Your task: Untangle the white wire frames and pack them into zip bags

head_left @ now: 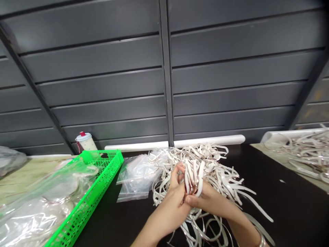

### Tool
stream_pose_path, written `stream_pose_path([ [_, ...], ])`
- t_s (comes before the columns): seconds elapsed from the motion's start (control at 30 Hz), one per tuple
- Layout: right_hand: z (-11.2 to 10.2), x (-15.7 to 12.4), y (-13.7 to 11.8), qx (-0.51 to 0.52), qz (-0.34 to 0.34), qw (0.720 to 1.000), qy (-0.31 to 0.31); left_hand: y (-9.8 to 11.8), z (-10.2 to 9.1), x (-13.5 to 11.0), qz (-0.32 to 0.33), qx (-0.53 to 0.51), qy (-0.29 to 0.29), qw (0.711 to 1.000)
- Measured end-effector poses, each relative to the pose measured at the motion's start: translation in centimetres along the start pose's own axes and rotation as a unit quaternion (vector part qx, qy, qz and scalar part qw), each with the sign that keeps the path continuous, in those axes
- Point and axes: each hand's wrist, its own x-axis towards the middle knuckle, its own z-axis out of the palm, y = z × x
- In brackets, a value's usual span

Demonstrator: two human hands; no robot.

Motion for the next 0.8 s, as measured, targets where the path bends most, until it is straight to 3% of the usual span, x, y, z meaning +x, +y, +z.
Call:
stream_pose_path([
  [0.13, 1.0, 0.3, -0.6, 0.002, -0.007, 1.0, -0.001, -1.2, 0.5, 0.1, -0.022, -0.015, 0.024, 0.999],
  [0.3, 2.7, 0.8, 0.3, 0.044, 0.005, 0.991, 0.125, -2.5, 1.1, 0.1, -0.062, -0.076, 0.117, 0.988],
  [0.4, 1.9, 0.4, 0.3, 0.096, 0.038, 0.98, 0.172, -3.3, 0.3, -0.1, -0.054, -0.107, 0.122, 0.985],
  [0.5, -0.3, -0.4, -0.4, 0.153, 0.08, 0.954, 0.245, -5.7, -1.9, 0.1, -0.08, -0.039, 0.148, 0.985],
  [0.57, -2.0, -0.8, -1.1, 0.256, 0.096, 0.908, 0.317, -8.6, -4.0, 0.4, -0.153, 0.095, 0.17, 0.969],
  [0.63, -3.6, -1.0, -1.8, 0.398, 0.101, 0.833, 0.371, -12.2, -6.2, 0.5, -0.213, 0.148, 0.183, 0.948],
  [0.73, -5.7, -1.0, -2.9, 0.571, 0.128, 0.708, 0.395, -17.0, -9.4, -0.1, -0.299, 0.22, 0.197, 0.908],
  [0.8, -6.7, -1.0, -3.6, 0.632, 0.153, 0.646, 0.4, -19.2, -10.9, -1.3, -0.337, 0.261, 0.191, 0.884],
])
